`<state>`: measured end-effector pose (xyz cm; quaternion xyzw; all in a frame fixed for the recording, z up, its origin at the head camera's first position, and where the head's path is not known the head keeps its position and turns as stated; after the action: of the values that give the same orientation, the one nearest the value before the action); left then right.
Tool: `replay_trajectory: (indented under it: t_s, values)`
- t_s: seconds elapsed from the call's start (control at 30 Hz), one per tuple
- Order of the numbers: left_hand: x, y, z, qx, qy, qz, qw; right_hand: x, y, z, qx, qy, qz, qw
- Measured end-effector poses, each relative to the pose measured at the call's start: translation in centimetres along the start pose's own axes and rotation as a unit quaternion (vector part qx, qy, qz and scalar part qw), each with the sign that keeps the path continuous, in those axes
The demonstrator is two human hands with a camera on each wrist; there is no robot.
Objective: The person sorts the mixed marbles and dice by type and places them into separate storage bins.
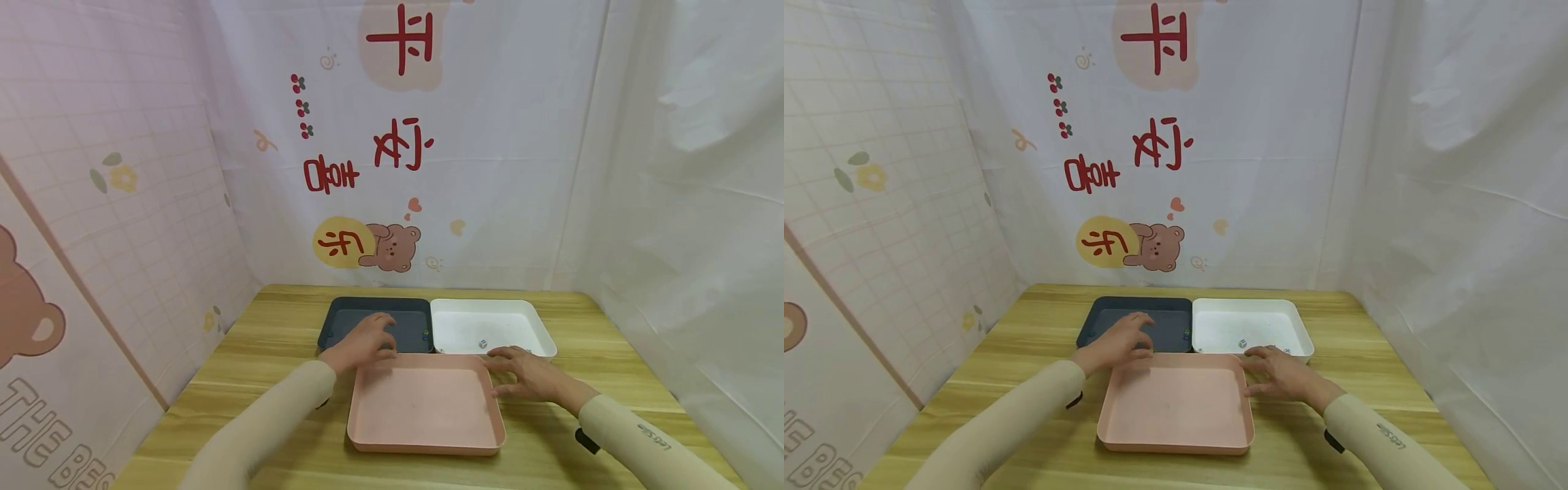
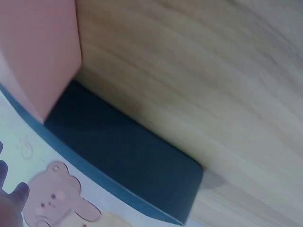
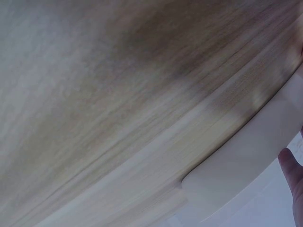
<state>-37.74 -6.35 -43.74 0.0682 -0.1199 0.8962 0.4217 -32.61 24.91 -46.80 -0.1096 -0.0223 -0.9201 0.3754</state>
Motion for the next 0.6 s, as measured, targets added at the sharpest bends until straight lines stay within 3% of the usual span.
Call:
replay_trajectory:
  t_s: [0.27,0.6]
  values:
    - [-0.7,2.5,1.7,-0.030,-0.039,0.057,0.9972,0.0,0.1,0.1,-0.004,0.006,-0.004,1.0000]
    - [-1.9,5.8,1.6,0.008,-0.053,0.169,0.9841,0.0,0.1,0.2,-0.003,0.009,-0.007,0.9999]
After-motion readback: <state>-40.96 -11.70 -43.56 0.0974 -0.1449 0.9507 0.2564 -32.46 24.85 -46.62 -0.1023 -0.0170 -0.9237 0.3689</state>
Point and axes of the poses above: each hand's wrist, its own x-axis towards the middle knuckle, its own z-axis out of the back of the hand, y = z × x, the point moved 6 cm from there along x, towards the middle knuckle, and after that the axes turned 9 degrees about -x, right-handed, at the moved point
